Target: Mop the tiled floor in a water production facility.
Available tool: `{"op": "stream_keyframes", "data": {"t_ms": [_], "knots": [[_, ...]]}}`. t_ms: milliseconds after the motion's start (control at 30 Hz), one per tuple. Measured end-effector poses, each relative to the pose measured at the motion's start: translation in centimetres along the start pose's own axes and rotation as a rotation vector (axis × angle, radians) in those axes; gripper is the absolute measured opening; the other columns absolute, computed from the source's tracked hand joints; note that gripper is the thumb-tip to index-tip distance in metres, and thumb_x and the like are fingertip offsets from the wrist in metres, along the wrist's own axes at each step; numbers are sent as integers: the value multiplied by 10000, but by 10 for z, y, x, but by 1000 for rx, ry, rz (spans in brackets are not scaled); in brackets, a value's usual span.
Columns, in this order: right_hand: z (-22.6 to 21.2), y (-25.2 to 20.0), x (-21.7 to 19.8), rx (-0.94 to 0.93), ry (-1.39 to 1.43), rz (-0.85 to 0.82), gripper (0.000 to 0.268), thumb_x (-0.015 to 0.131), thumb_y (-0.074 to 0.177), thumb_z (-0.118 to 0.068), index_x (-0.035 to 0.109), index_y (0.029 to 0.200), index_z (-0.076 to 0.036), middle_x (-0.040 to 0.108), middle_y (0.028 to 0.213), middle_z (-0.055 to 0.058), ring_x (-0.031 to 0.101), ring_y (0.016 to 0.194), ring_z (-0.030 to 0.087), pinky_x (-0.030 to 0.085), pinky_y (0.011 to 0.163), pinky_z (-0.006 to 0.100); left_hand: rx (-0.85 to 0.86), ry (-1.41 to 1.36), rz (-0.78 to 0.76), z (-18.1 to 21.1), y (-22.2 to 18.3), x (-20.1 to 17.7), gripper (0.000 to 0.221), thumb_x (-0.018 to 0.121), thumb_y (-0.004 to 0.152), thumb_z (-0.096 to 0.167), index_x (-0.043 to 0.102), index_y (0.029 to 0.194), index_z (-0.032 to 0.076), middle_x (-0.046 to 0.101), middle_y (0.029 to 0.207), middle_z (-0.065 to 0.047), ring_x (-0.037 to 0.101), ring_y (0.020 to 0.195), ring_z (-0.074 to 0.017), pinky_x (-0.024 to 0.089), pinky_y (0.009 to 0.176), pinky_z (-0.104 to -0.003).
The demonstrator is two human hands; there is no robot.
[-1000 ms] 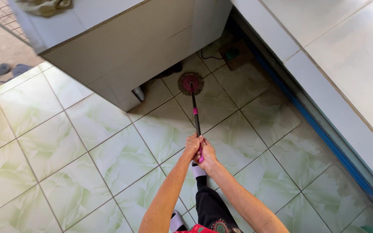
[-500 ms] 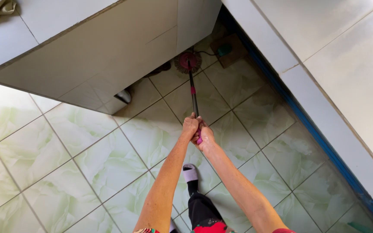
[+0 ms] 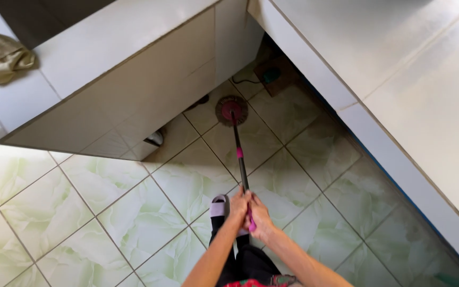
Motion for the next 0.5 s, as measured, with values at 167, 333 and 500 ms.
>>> {"op": "stream_keyframes", "data": {"t_ms": [167,333,500], "knots": [[-56,38,66,-4,35,1,320,445,1080,-337,562,1378,-362,463,617,-54,349,411,73,289,316,229,9,48,0,80,63,-13,657,663,950,311,445,1560,205,648,717,-43,465,515,-135,404,445,-343],[-80,75,86,23,61,13,301,437,1074,-370,571,1341,-408,449,610,-66,338,412,59,286,321,209,30,164,12,129,92,-14,626,641,954,323,480,1539,169,688,781,-78,504,531,-171,436,464,-358],[-61,55,77,20,118,10,297,452,1085,-388,568,1358,-375,464,637,-75,354,431,58,282,331,196,198,266,22,82,119,-13,612,648,970,338,503,1517,105,731,976,-82,664,705,-159,540,620,-340]]}}
Point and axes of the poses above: each hand's wrist, its own y-axis towards the middle knuckle, its own x-axis out of the palm, z = x × y, the point moved 9 cm from there along y, towards the middle knuckle
